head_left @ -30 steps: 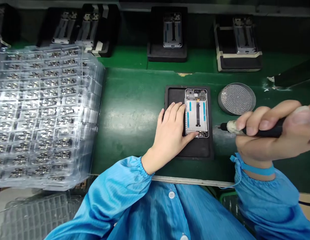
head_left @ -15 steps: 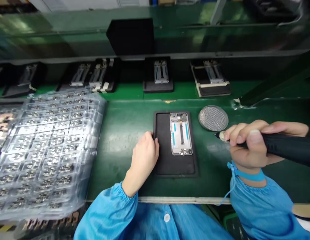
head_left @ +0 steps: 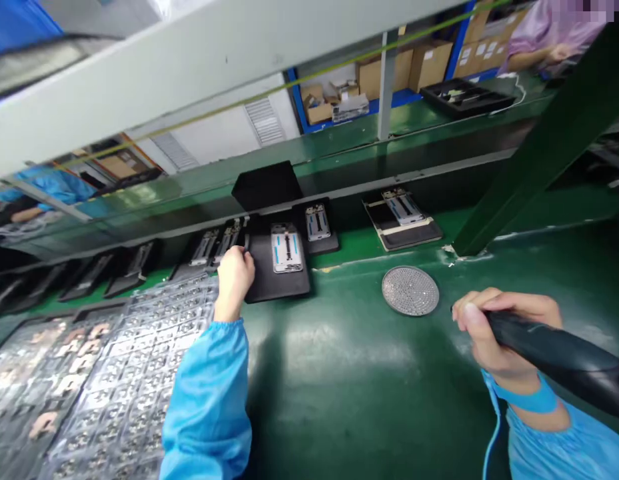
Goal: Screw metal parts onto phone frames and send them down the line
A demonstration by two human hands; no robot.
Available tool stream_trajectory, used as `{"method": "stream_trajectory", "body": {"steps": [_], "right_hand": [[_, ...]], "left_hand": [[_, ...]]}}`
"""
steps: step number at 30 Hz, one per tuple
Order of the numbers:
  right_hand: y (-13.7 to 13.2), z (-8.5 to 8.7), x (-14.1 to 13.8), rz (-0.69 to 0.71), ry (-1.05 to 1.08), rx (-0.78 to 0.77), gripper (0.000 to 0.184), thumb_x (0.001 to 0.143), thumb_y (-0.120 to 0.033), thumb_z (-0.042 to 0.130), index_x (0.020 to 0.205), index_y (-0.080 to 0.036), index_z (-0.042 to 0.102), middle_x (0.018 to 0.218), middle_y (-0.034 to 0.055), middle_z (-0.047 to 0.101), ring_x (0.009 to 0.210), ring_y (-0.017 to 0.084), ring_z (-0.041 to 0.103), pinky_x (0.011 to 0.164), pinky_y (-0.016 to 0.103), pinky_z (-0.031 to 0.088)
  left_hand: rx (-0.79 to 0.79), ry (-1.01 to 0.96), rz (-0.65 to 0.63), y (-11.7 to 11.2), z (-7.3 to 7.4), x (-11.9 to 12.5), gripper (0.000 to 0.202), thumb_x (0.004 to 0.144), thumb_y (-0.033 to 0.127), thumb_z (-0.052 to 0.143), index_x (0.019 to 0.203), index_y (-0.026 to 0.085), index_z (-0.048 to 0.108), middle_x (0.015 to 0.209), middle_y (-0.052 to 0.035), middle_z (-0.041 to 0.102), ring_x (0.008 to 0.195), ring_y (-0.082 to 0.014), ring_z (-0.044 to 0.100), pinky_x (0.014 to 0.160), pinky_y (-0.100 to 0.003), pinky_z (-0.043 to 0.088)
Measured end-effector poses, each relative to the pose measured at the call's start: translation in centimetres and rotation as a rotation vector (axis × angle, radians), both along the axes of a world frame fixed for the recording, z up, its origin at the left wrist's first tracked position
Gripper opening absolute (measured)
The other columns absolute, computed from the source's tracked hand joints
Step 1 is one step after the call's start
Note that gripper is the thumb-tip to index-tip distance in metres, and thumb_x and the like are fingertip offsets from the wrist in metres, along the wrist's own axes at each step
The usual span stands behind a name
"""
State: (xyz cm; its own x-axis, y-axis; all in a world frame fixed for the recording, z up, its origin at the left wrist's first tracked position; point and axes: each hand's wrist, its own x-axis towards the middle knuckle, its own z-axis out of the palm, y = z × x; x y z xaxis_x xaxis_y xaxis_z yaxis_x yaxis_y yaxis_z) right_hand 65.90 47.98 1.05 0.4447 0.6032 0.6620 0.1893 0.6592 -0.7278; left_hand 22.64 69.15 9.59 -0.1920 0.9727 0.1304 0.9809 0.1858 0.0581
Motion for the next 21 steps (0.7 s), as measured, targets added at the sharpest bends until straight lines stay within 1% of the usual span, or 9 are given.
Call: {"method": "stream_trajectory", "body": {"steps": [2,4,6,8,13,17,19,20,21], "right_hand": [[0.0,0.0,-0.4,0.001,-0.043,0.044,0.028,0.103,-0.018,0.097,0.110,-0.029,0.073,0.078,-0.0051,0.075,0.054,0.018,0.068,0.060,0.038,0.067],[0.1,0.1,-0.9,-0.041,-0.064,0.065,0.024,0.106,-0.017,0.093,0.112,-0.029,0.073,0.080,-0.0049,0.075,0.056,0.019,0.071,0.060,0.038,0.066],[0.2,0.5,-1.4,-0.085,-0.075,0.077,0.022,0.107,-0.019,0.091,0.113,-0.030,0.073,0.079,-0.0051,0.073,0.057,0.020,0.073,0.059,0.038,0.066],[0.4,0.8,-1.6,-0.111,-0.101,0.086,0.021,0.108,-0.019,0.090,0.113,-0.031,0.073,0.079,-0.0052,0.073,0.058,0.020,0.074,0.057,0.036,0.065],[0.9,0.8,-1.5,-0.196,-0.123,0.077,0.018,0.109,-0.024,0.090,0.110,-0.031,0.074,0.081,-0.0039,0.075,0.059,0.020,0.074,0.057,0.035,0.066],[1.1,-0.6,-0.1,-0.233,-0.184,0.053,0.020,0.105,-0.026,0.097,0.109,-0.032,0.079,0.084,-0.0020,0.081,0.062,0.023,0.080,0.059,0.038,0.071],[0.8,-1.6,0.9,-0.196,-0.225,0.044,0.022,0.101,-0.024,0.102,0.110,-0.031,0.083,0.087,-0.0007,0.085,0.063,0.025,0.083,0.061,0.038,0.074],[0.6,-2.0,1.4,-0.176,-0.209,0.031,0.023,0.099,-0.023,0.105,0.109,-0.030,0.085,0.088,0.0003,0.086,0.064,0.025,0.084,0.061,0.037,0.075],[0.4,-2.5,1.9,-0.168,-0.163,0.016,0.025,0.095,-0.022,0.108,0.107,-0.029,0.088,0.087,0.0014,0.087,0.063,0.025,0.084,0.060,0.037,0.074]], "left_hand": [[-0.010,0.044,0.067,2.2,1.2,-1.3,0.034,0.125,0.023,0.054,0.143,0.006,0.078,0.145,-0.0276,0.085,0.142,-0.0398,0.083,0.127,-0.052,0.066],[-0.036,0.069,0.112,3.8,1.6,-2.0,0.031,0.127,0.034,0.070,0.143,0.010,0.080,0.144,-0.0208,0.085,0.135,-0.0347,0.084,0.124,-0.053,0.069],[-0.061,0.076,0.123,5.0,1.3,-1.8,0.041,0.124,0.047,0.084,0.150,0.015,0.081,0.149,-0.0153,0.084,0.135,-0.0310,0.084,0.121,-0.054,0.073],[-0.074,0.069,0.103,6.2,0.7,-1.0,0.049,0.122,0.051,0.089,0.157,0.018,0.080,0.157,-0.0142,0.082,0.138,-0.0309,0.084,0.120,-0.055,0.076],[-0.088,0.032,0.008,8.3,-0.4,2.9,0.050,0.122,0.050,0.089,0.161,0.019,0.079,0.160,-0.0150,0.080,0.140,-0.0317,0.084,0.120,-0.055,0.076],[-0.033,0.016,-0.115,7.9,-1.4,7.4,0.054,0.123,0.050,0.086,0.165,0.018,0.076,0.169,-0.0185,0.075,0.152,-0.0378,0.077,0.129,-0.063,0.070],[-0.019,0.006,-0.254,6.9,-2.4,10.1,0.051,0.123,0.045,0.082,0.164,0.015,0.076,0.172,-0.0246,0.073,0.161,-0.0451,0.069,0.135,-0.067,0.061],[-0.033,-0.002,-0.355,6.4,-3.1,11.5,0.046,0.123,0.042,0.081,0.160,0.014,0.078,0.170,-0.0266,0.074,0.163,-0.0470,0.067,0.136,-0.064,0.058],[-0.071,-0.012,-0.477,5.9,-3.7,12.8,0.041,0.121,0.041,0.084,0.154,0.017,0.081,0.165,-0.0233,0.078,0.161,-0.0439,0.068,0.137,-0.057,0.056]]}}
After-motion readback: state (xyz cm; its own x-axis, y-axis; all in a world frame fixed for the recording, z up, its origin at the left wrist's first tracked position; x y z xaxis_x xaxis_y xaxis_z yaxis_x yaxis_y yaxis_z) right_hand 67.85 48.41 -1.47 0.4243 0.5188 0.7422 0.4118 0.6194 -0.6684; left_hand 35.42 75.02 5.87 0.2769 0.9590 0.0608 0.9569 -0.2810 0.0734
